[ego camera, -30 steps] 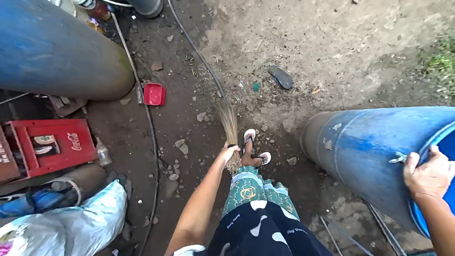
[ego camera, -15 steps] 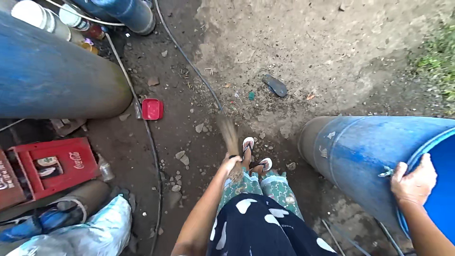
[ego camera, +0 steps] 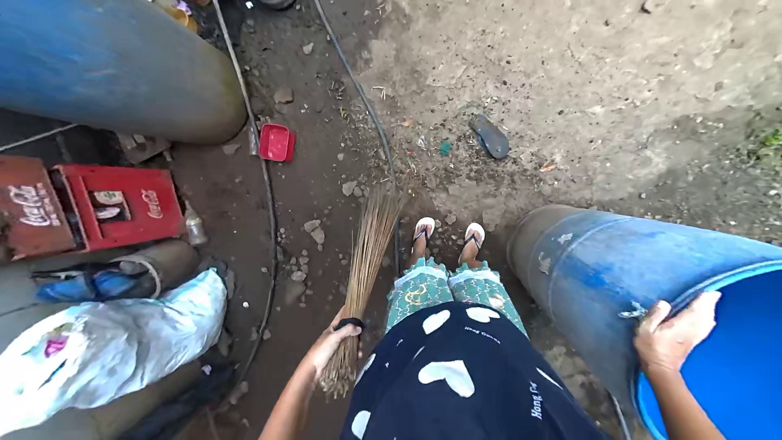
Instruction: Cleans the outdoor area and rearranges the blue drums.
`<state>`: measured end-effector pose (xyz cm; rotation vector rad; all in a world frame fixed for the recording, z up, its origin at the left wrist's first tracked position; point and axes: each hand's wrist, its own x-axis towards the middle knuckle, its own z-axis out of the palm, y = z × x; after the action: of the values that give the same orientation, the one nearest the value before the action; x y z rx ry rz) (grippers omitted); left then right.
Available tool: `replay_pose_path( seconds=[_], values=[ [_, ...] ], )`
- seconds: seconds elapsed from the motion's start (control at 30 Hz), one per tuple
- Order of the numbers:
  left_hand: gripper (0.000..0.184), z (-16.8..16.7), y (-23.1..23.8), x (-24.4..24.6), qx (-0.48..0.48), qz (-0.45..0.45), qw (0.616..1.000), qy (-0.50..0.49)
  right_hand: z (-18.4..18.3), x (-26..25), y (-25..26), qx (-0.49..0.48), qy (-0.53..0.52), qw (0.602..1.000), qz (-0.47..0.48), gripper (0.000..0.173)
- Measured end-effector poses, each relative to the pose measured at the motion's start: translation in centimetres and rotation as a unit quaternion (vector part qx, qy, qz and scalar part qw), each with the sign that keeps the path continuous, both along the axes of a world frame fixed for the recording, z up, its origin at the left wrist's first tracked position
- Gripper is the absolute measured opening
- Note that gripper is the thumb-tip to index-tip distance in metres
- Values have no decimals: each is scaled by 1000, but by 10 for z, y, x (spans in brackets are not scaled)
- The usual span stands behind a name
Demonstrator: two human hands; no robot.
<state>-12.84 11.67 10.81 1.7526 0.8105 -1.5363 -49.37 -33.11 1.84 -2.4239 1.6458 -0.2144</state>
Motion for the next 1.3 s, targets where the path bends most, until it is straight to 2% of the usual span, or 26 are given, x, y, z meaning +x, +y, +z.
replay_pose_path(
  seconds=[0.07,0.17,0.27,0.4,0.43,0.5,0.6,0.73,0.83,0.93,1.0,1.03,1.1,1.3],
  values=[
    [53,0,-12,-35,13,111,994,15,-2,-4,-1,-3,15,1000,22,77],
    [20,0,-41,-73,21,264,964,20,5,4,-23,-18,35,995,95,76],
    [26,-18,-81,-97,-2,408,913,7,16,22,-50,21,33,990,139,63],
    [24,-101,-184,-83,-43,530,846,-29,12,30,-73,62,45,979,189,58],
    [25,-127,-213,-73,-72,536,841,-39,9,28,-76,56,54,975,206,58],
    [25,-162,-262,-47,-127,506,852,-29,5,26,-77,50,63,971,226,56],
    [26,-166,-297,-30,-161,455,876,-10,2,24,-79,47,70,969,234,55],
    [43,-125,-259,-64,-151,438,886,-18,2,23,-80,47,68,966,246,54],
    [56,-100,-239,-90,-101,455,885,-19,3,26,-79,52,63,964,253,53],
    [57,-131,-242,-78,-68,419,905,-35,3,25,-79,53,66,961,262,54],
    [62,-153,-243,-60,-91,361,928,-21,3,26,-80,54,72,959,269,54],
    [66,-153,-243,-56,-106,336,936,-17,2,27,-81,56,79,957,272,54],
    [71,-128,-237,-61,-132,303,944,-15,2,25,-81,68,92,955,273,53],
    [69,-26,-188,-83,-220,210,953,0,3,31,-81,95,129,949,270,52]
  ],
)
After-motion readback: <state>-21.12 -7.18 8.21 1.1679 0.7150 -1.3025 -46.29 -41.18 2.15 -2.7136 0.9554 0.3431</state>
